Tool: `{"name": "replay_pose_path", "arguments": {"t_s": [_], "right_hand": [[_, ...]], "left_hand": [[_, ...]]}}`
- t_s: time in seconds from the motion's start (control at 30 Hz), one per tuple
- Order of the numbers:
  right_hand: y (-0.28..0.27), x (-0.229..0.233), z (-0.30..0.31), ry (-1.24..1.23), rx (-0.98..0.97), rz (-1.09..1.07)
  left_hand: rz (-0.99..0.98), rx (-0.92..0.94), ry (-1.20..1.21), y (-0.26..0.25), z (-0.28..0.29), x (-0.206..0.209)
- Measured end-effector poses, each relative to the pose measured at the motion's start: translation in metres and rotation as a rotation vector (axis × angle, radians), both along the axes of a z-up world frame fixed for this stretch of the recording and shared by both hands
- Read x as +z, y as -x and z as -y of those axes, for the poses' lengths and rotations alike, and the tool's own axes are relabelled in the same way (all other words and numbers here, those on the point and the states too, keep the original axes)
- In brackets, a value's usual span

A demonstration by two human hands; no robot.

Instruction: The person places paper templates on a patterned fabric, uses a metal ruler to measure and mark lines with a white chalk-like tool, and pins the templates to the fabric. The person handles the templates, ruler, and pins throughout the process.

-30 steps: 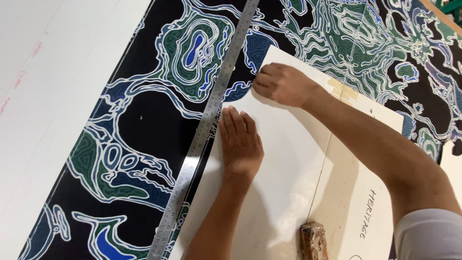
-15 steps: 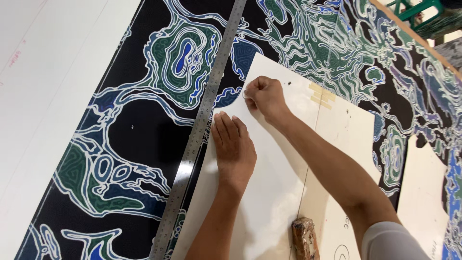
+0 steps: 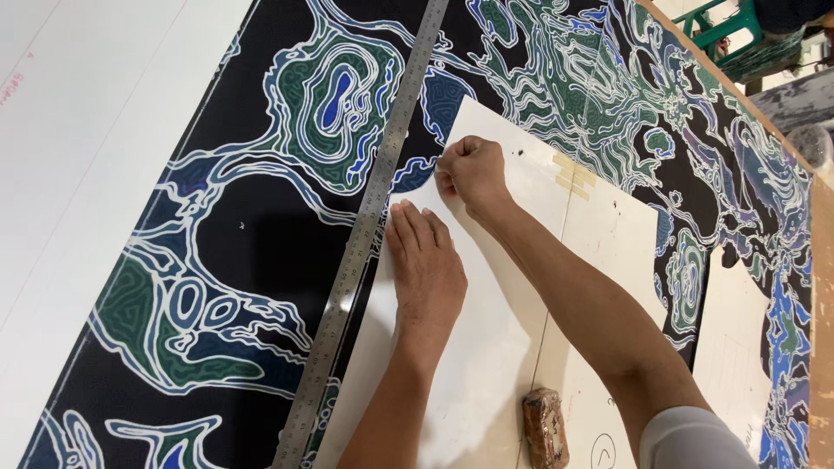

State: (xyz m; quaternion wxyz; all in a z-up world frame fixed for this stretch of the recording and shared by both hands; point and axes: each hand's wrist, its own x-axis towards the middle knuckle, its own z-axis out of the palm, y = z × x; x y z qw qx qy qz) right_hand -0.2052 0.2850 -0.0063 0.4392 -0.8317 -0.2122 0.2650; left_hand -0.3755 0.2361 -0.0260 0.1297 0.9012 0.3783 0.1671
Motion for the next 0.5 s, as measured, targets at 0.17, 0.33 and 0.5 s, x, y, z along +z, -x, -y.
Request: {"name": "replay_pose_path", "arguments": {"t_s": [0.17,0.33,0.5], "right_hand": [[-0.016,-0.003,-0.011,0.002,-0.005,0.099],[-0.042,-0.01,-0.024,0.009,-0.001,0.175],[-0.074,-0.015,-0.04,0.03,-0.009,0.294]], "left_hand": [[0.008,0.012,0.022,-0.003,0.001,-0.002],[0.023,-0.001,0.044,-0.002,0.001,-0.003],[-0.043,-0.019,0.026,-0.002,-0.001,0.0]]}}
